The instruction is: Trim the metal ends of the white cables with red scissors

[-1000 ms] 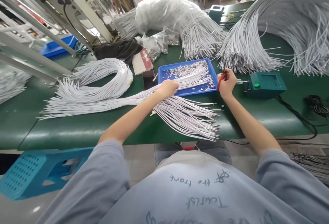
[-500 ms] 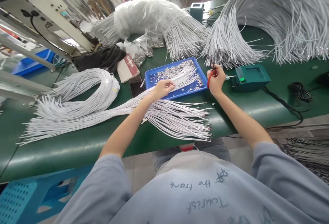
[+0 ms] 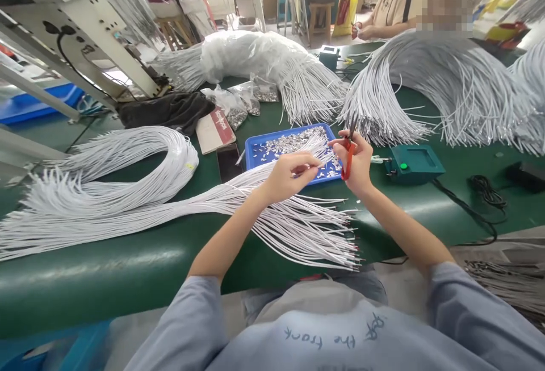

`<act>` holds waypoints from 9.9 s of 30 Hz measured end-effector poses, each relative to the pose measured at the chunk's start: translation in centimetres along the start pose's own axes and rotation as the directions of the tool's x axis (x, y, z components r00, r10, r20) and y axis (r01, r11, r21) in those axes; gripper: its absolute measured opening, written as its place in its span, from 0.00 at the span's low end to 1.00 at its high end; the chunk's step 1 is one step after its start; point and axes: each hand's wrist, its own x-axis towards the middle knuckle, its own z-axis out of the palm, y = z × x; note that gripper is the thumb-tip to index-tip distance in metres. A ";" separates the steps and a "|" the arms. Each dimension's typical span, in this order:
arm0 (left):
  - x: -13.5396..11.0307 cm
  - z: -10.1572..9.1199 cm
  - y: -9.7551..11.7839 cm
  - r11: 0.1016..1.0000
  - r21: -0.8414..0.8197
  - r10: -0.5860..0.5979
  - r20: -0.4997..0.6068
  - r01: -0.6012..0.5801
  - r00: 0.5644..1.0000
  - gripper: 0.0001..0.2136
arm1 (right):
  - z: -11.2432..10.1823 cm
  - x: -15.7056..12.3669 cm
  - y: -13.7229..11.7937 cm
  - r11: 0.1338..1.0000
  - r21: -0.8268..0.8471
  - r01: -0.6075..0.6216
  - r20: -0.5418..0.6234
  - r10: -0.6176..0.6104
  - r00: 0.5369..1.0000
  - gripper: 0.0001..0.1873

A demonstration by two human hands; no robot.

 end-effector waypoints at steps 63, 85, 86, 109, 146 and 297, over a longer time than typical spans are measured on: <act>-0.1 -2.4 -0.1 0.935 0.310 0.304 -0.442 -0.174 0.844 0.10 | 3.2 1.3 -6.0 0.718 -0.356 0.598 0.528 -0.373 0.763 0.16; 0.1 -2.3 -0.6 0.938 0.325 0.269 -0.470 -0.119 0.841 0.04 | 2.7 2.0 -6.3 0.812 -0.475 0.339 0.493 -0.074 0.867 0.18; 0.1 -2.3 -0.8 0.962 0.265 0.200 -0.506 -0.069 0.839 0.04 | 2.4 2.5 -6.3 0.802 -0.522 0.291 0.483 -0.003 0.876 0.17; -0.4 -1.2 0.2 0.994 0.081 0.098 -0.440 -0.069 0.892 0.03 | 3.4 1.6 -6.6 0.979 0.021 0.203 0.346 -0.198 0.917 0.10; -0.1 -0.8 0.2 0.952 0.297 0.213 -0.492 -0.067 0.844 0.07 | 4.3 -0.6 -7.0 0.963 0.038 0.268 0.221 -0.270 0.937 0.11; 0.1 -1.4 0.4 0.962 0.189 0.262 -0.453 -0.195 0.852 0.03 | 3.7 -0.3 -6.9 0.934 0.040 0.354 0.261 -0.352 0.899 0.13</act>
